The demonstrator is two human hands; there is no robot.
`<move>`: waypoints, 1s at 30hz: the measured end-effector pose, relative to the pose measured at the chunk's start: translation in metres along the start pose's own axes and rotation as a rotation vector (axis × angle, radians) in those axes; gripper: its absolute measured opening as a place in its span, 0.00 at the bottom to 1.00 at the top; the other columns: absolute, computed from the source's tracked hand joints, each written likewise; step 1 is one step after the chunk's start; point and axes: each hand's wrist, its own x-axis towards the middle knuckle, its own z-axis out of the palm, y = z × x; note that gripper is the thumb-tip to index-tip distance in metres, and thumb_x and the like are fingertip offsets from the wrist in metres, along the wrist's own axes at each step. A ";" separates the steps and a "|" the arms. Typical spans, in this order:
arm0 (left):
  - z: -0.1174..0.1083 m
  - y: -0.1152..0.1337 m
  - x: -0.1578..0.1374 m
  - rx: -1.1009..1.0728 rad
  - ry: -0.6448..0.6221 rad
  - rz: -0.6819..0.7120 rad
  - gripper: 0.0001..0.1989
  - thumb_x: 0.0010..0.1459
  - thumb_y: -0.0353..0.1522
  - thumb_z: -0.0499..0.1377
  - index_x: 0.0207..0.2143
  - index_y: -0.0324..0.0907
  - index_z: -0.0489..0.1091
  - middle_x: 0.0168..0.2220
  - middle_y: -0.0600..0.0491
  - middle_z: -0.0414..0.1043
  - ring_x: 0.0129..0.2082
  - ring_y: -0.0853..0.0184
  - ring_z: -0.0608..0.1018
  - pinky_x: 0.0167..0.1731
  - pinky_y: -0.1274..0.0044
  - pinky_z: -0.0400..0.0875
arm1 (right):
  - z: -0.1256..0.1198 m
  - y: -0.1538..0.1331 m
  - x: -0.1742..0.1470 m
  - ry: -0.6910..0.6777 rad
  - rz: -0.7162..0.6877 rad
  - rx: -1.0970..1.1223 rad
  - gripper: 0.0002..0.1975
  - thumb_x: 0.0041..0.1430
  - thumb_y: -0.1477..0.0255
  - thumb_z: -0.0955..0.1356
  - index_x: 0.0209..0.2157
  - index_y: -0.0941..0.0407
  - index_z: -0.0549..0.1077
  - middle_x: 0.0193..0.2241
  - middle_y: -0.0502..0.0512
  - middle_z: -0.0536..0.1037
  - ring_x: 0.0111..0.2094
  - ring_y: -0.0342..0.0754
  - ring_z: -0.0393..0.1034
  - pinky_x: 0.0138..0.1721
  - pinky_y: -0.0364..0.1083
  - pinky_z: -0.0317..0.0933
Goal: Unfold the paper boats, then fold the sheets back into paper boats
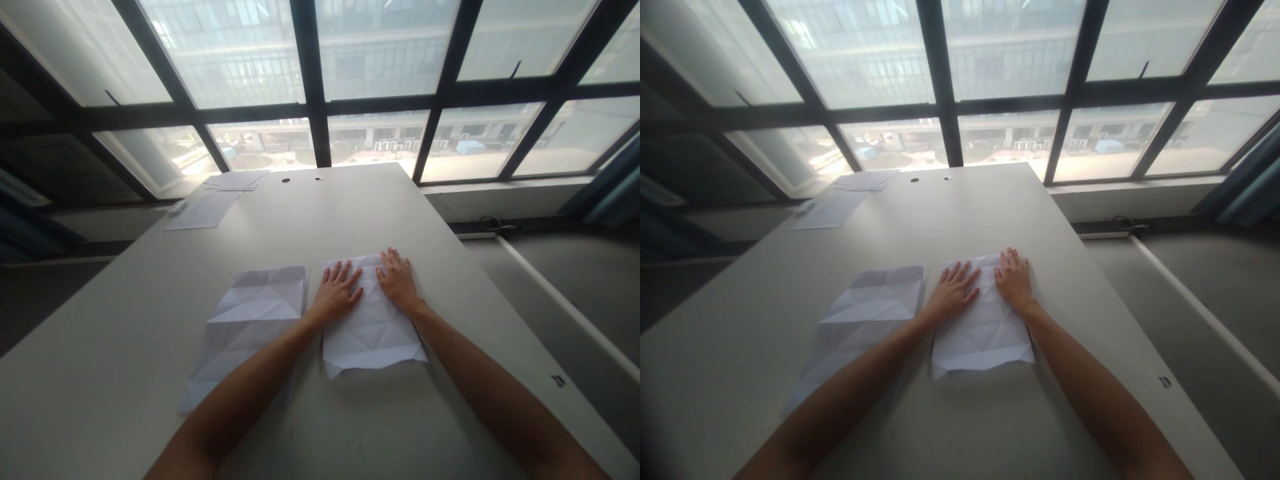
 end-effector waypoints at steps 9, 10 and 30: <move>-0.002 0.001 0.001 -0.004 -0.012 0.006 0.30 0.67 0.49 0.43 0.68 0.53 0.49 0.70 0.50 0.47 0.69 0.53 0.49 0.65 0.57 0.44 | 0.002 -0.022 -0.010 -0.110 -0.260 0.046 0.26 0.68 0.70 0.55 0.65 0.61 0.59 0.68 0.62 0.54 0.69 0.53 0.42 0.67 0.58 0.36; -0.002 0.001 0.000 -0.005 -0.011 0.006 0.30 0.67 0.49 0.43 0.68 0.53 0.48 0.70 0.50 0.47 0.69 0.53 0.49 0.65 0.57 0.44 | 0.004 -0.023 -0.010 -0.134 -0.255 0.046 0.26 0.68 0.69 0.55 0.65 0.61 0.59 0.67 0.62 0.55 0.69 0.53 0.43 0.67 0.58 0.37; 0.000 0.000 0.001 0.000 -0.012 0.008 0.29 0.67 0.48 0.44 0.68 0.54 0.49 0.70 0.50 0.47 0.69 0.52 0.49 0.65 0.57 0.44 | 0.001 -0.024 -0.011 -0.141 -0.216 0.066 0.26 0.68 0.67 0.57 0.64 0.60 0.60 0.67 0.61 0.57 0.68 0.53 0.46 0.66 0.57 0.38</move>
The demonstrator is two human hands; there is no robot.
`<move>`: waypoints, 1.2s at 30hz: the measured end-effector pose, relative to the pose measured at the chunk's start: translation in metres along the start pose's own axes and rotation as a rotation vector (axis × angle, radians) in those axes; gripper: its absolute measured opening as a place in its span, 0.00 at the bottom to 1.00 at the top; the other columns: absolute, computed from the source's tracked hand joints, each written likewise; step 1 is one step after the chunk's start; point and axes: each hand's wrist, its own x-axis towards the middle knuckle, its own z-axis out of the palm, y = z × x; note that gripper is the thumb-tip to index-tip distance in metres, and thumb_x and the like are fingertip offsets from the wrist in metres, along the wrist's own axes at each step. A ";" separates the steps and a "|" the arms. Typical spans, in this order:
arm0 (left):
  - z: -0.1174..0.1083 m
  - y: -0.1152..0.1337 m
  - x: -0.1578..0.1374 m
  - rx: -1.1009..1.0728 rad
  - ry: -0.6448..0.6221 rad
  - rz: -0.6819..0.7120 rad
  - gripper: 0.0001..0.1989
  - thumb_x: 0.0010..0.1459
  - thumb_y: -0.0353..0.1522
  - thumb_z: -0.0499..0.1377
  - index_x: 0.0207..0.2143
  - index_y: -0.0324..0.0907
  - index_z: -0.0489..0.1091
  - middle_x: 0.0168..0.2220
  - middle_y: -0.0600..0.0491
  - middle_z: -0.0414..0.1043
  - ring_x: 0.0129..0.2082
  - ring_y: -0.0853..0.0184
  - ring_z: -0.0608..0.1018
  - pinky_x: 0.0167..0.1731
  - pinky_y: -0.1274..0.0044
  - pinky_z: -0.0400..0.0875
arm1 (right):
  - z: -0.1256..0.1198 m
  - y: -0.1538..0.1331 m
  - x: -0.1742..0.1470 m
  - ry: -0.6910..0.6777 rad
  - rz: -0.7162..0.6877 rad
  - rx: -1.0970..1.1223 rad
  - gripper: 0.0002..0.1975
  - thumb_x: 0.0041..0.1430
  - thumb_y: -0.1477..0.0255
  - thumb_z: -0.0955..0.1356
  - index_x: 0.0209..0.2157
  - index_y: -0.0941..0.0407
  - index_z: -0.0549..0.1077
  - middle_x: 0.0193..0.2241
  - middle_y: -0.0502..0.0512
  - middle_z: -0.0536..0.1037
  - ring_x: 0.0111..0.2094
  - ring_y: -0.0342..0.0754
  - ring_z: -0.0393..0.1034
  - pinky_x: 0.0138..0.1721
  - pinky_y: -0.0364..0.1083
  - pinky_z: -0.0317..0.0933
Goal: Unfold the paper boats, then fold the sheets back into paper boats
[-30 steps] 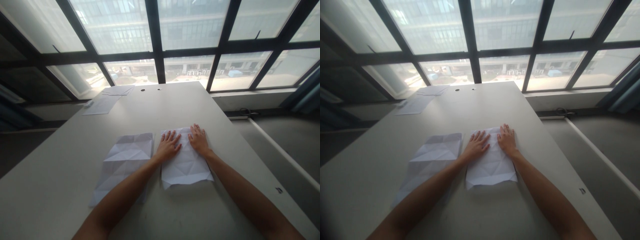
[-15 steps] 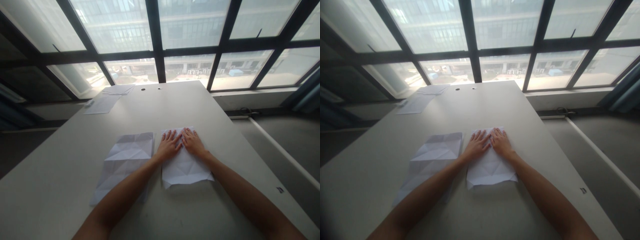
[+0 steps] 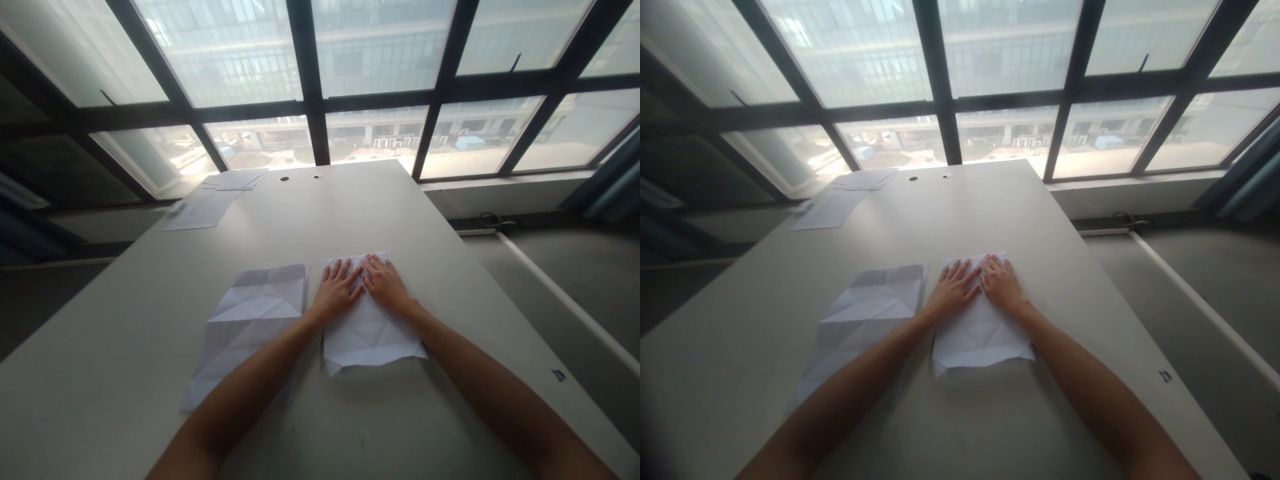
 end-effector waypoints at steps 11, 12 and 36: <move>-0.001 0.000 0.001 0.004 -0.001 0.001 0.29 0.67 0.49 0.44 0.68 0.53 0.51 0.70 0.50 0.47 0.69 0.52 0.49 0.65 0.57 0.44 | 0.000 0.000 0.001 0.007 0.010 -0.004 0.25 0.68 0.67 0.57 0.64 0.59 0.61 0.67 0.62 0.57 0.68 0.53 0.47 0.66 0.57 0.38; -0.002 0.001 0.001 0.002 -0.002 0.000 0.29 0.67 0.49 0.44 0.68 0.53 0.51 0.70 0.50 0.47 0.69 0.52 0.49 0.65 0.57 0.44 | 0.001 0.000 0.001 0.009 0.021 -0.007 0.25 0.68 0.67 0.57 0.64 0.59 0.61 0.67 0.62 0.57 0.68 0.54 0.47 0.66 0.57 0.38; 0.000 0.000 0.000 0.006 0.016 0.002 0.29 0.67 0.48 0.44 0.68 0.53 0.51 0.70 0.49 0.48 0.69 0.53 0.51 0.65 0.57 0.46 | 0.004 0.006 0.000 -0.001 0.054 -0.109 0.28 0.69 0.61 0.56 0.66 0.56 0.56 0.68 0.63 0.52 0.69 0.58 0.42 0.65 0.63 0.36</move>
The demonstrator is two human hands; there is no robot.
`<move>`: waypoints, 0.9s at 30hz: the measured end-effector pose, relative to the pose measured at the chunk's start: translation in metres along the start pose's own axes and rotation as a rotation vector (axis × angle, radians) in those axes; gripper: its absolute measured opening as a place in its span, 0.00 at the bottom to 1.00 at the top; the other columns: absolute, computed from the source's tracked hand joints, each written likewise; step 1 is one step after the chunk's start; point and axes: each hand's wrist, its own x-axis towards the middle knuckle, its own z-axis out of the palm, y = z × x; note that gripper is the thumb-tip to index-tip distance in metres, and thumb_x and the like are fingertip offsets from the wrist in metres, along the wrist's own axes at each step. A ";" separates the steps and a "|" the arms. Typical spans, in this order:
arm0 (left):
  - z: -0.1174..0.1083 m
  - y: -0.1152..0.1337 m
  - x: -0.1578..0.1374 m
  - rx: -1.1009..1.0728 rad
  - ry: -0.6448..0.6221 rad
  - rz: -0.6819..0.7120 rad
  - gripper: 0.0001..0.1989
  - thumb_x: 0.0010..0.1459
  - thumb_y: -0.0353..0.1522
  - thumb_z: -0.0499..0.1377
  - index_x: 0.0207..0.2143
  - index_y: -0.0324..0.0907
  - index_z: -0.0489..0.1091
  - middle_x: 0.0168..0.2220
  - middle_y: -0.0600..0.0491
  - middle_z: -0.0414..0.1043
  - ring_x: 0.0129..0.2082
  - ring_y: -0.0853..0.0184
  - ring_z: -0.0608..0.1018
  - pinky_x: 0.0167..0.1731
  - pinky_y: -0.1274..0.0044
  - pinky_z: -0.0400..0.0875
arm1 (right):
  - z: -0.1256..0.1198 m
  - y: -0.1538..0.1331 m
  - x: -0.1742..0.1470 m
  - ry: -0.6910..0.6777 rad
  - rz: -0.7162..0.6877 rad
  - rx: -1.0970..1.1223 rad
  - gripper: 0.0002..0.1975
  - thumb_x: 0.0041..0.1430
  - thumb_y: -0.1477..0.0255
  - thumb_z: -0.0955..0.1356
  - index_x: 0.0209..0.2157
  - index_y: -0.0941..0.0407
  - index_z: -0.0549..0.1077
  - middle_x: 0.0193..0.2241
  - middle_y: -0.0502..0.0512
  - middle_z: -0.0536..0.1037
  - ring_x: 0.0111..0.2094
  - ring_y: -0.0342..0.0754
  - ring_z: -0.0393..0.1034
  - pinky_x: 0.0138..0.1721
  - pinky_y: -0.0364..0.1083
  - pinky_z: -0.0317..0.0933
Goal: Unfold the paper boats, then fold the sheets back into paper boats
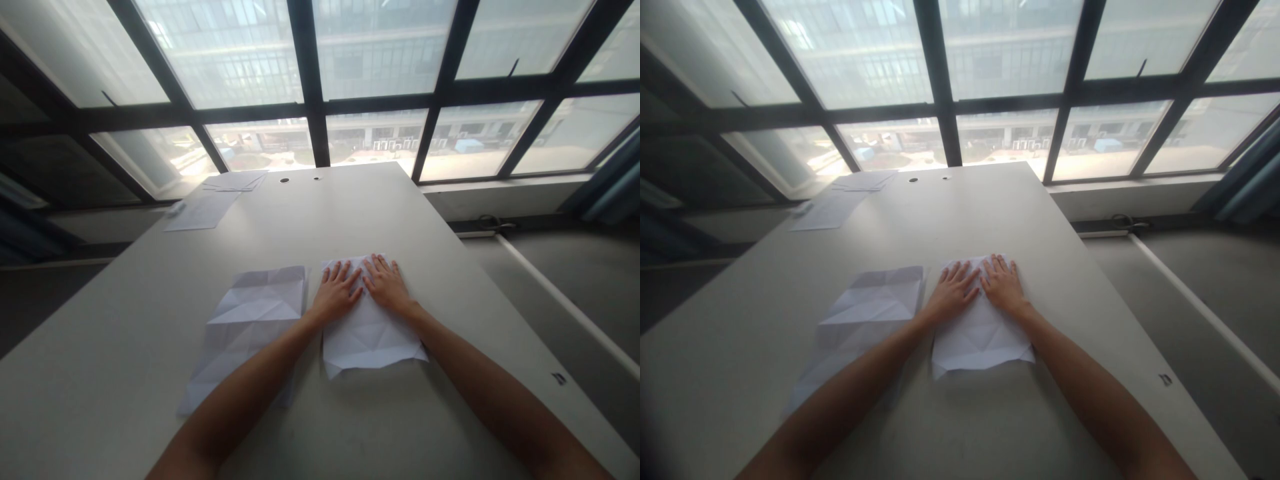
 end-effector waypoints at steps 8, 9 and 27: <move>0.000 0.000 0.000 -0.004 0.006 0.001 0.29 0.67 0.48 0.44 0.68 0.53 0.52 0.70 0.49 0.48 0.69 0.53 0.50 0.65 0.57 0.45 | -0.001 -0.001 0.000 0.010 0.012 0.022 0.27 0.69 0.63 0.56 0.66 0.58 0.57 0.68 0.63 0.54 0.68 0.57 0.44 0.65 0.62 0.38; 0.000 0.000 0.000 -0.004 0.005 0.001 0.29 0.67 0.48 0.44 0.68 0.53 0.52 0.70 0.49 0.48 0.69 0.53 0.50 0.65 0.57 0.45 | -0.002 -0.001 0.000 0.012 0.011 0.026 0.27 0.69 0.63 0.56 0.66 0.58 0.57 0.68 0.63 0.54 0.68 0.57 0.44 0.65 0.62 0.38; -0.002 0.001 0.001 -0.017 -0.015 -0.011 0.29 0.67 0.49 0.43 0.68 0.54 0.50 0.70 0.50 0.47 0.69 0.53 0.50 0.65 0.58 0.44 | -0.007 -0.001 0.000 -0.063 -0.049 0.008 0.29 0.68 0.61 0.56 0.67 0.56 0.55 0.69 0.61 0.50 0.69 0.57 0.40 0.65 0.65 0.35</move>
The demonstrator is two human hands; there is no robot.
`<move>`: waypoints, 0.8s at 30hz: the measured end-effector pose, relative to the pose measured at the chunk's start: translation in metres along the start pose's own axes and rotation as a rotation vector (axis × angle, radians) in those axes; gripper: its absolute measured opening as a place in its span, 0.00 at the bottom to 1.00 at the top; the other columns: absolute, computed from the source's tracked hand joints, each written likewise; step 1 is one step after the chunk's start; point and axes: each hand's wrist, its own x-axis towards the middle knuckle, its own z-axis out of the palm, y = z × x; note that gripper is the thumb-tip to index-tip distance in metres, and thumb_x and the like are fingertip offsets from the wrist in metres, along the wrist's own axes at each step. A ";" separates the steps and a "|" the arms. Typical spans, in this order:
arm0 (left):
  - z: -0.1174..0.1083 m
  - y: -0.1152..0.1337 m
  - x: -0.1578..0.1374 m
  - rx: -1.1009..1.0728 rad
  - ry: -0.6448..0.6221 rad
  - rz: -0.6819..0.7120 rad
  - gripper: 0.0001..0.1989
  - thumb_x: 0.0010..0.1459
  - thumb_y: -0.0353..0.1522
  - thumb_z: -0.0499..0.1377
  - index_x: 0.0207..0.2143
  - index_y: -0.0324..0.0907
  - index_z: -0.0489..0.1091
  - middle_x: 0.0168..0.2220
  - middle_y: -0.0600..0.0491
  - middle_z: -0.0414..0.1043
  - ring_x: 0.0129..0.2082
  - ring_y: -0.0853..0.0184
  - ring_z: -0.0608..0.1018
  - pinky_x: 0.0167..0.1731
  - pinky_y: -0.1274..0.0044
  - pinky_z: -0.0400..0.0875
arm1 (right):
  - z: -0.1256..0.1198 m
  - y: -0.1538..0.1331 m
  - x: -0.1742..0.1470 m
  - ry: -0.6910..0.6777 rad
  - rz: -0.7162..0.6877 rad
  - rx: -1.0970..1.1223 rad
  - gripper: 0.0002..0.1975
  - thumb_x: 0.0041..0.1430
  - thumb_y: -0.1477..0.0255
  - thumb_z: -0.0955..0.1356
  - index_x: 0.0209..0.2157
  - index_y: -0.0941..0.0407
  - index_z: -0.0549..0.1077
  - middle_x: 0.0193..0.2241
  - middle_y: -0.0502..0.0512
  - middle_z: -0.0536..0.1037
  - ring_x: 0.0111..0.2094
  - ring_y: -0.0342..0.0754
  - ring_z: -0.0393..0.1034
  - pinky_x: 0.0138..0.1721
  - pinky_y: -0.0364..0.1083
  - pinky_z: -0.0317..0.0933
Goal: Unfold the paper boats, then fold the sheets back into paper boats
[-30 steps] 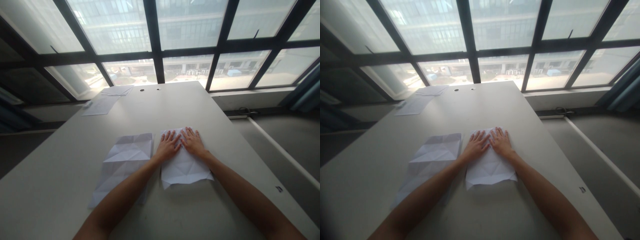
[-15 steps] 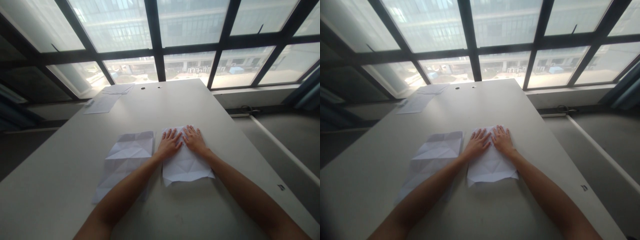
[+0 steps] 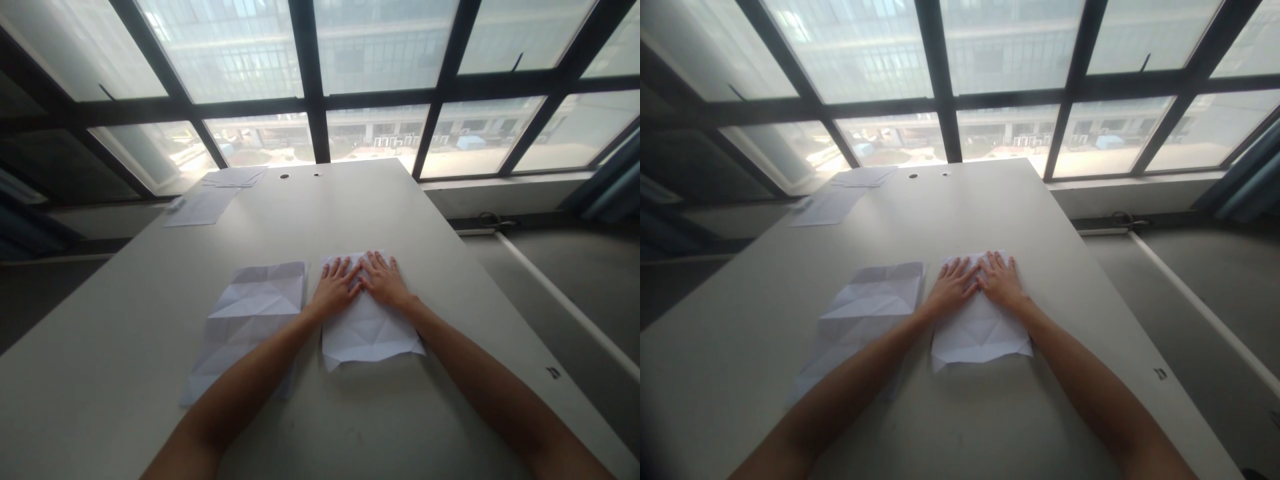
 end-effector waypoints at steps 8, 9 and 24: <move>0.001 -0.002 0.000 0.017 -0.013 0.007 0.29 0.67 0.48 0.43 0.68 0.52 0.51 0.70 0.50 0.46 0.69 0.53 0.49 0.65 0.58 0.44 | 0.004 0.009 0.003 0.022 0.072 -0.010 0.28 0.69 0.62 0.55 0.67 0.56 0.54 0.69 0.60 0.51 0.69 0.57 0.42 0.64 0.68 0.33; 0.001 -0.002 0.000 0.020 -0.014 0.008 0.29 0.67 0.48 0.43 0.67 0.52 0.52 0.70 0.50 0.46 0.69 0.53 0.49 0.65 0.58 0.44 | 0.005 0.012 0.005 0.035 0.110 -0.012 0.28 0.69 0.62 0.55 0.67 0.56 0.54 0.69 0.61 0.51 0.69 0.57 0.42 0.64 0.69 0.33; 0.003 -0.003 0.000 0.026 0.001 0.002 0.30 0.69 0.46 0.41 0.69 0.46 0.48 0.70 0.49 0.46 0.70 0.55 0.49 0.65 0.59 0.45 | -0.009 -0.001 0.002 0.235 -0.016 0.092 0.29 0.67 0.66 0.57 0.67 0.61 0.54 0.69 0.63 0.50 0.70 0.52 0.38 0.67 0.56 0.35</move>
